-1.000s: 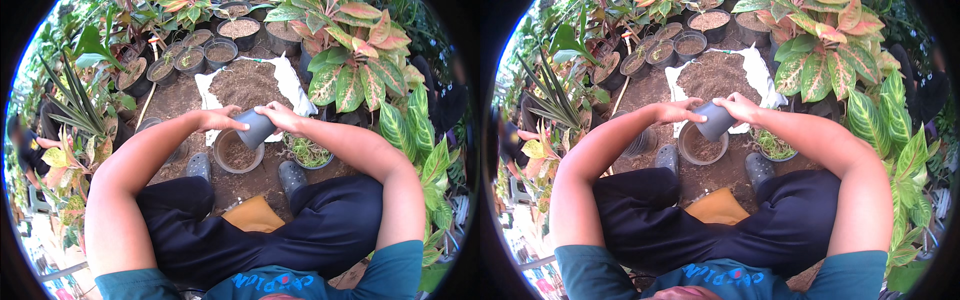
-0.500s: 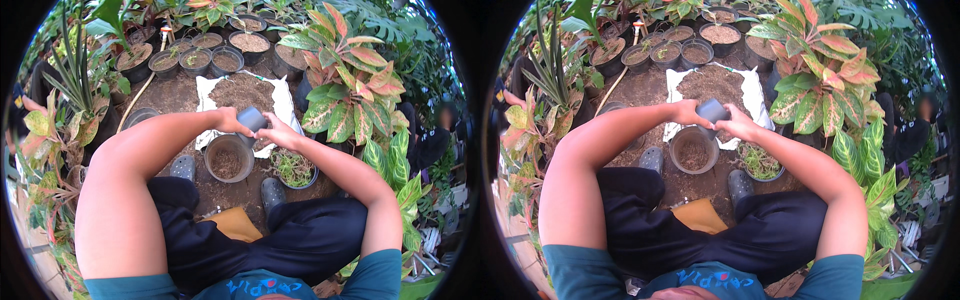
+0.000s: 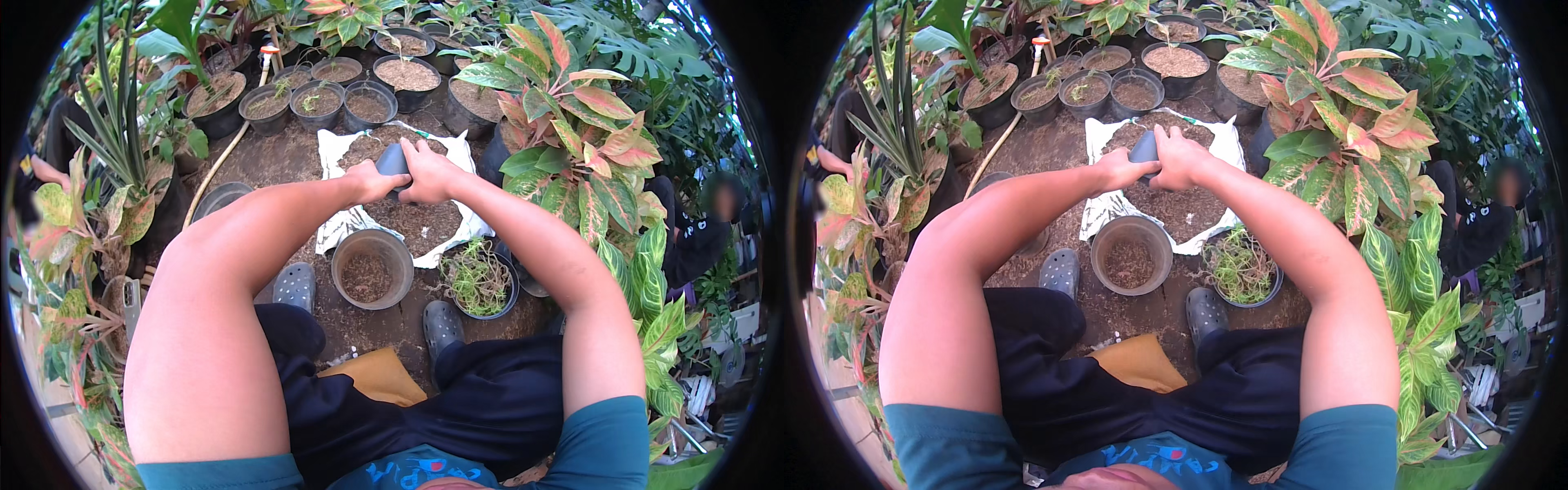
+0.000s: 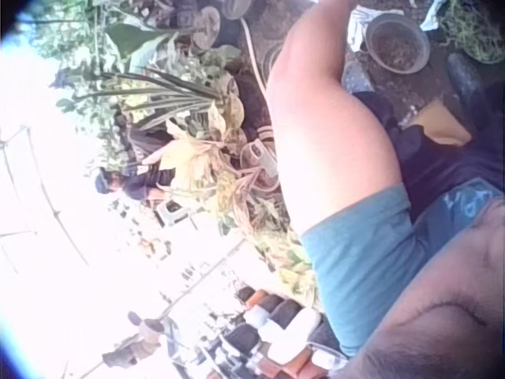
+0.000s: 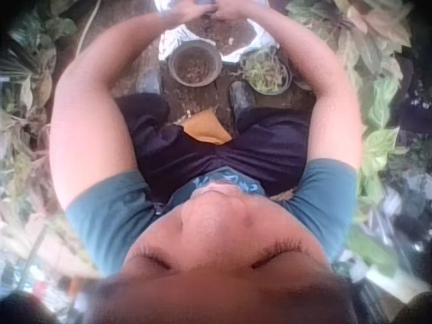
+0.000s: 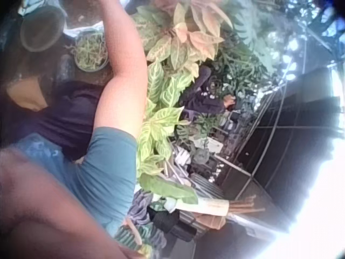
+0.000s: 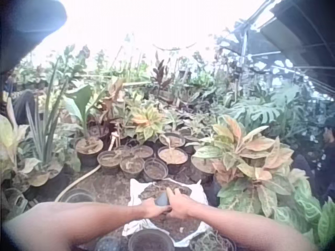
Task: The person transfers soil from a white bag into a small black pot using their hands and the pot itself as a scoop.
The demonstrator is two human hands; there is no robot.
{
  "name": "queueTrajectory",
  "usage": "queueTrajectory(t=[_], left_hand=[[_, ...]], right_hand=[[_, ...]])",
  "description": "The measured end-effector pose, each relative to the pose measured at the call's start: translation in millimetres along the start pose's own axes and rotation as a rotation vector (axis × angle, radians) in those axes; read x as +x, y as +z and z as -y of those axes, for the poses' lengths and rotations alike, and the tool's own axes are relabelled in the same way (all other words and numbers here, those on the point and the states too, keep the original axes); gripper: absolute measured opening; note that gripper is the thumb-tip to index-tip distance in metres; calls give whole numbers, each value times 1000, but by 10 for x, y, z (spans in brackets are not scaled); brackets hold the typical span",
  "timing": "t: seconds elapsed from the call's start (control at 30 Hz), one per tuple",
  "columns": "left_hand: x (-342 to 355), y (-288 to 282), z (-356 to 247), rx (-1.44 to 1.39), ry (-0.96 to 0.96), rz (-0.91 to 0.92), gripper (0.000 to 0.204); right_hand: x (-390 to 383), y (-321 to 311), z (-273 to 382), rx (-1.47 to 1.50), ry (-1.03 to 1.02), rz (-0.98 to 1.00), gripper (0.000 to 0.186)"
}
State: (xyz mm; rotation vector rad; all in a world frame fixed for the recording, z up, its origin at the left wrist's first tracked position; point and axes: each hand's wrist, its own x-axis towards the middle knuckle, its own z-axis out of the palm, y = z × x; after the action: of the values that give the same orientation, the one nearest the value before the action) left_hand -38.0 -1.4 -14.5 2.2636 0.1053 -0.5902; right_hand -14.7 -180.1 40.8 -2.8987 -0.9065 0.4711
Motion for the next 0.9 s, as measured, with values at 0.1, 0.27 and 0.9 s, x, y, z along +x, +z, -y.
queueTrajectory(t=[0.1, 0.27, 0.9], left_hand=[[8, -36, 173, 251, 57, 99, 88], [-322, 68, 214, 968, 215, 383, 65], [22, -643, 459, 1095, 136, 285, 65]], right_hand=[[33, 260, -84, -22, 33, 54, 113], [41, 336, -470, -105, 198, 160, 102], [159, 675, -1536, 53, 563, 23, 101]])
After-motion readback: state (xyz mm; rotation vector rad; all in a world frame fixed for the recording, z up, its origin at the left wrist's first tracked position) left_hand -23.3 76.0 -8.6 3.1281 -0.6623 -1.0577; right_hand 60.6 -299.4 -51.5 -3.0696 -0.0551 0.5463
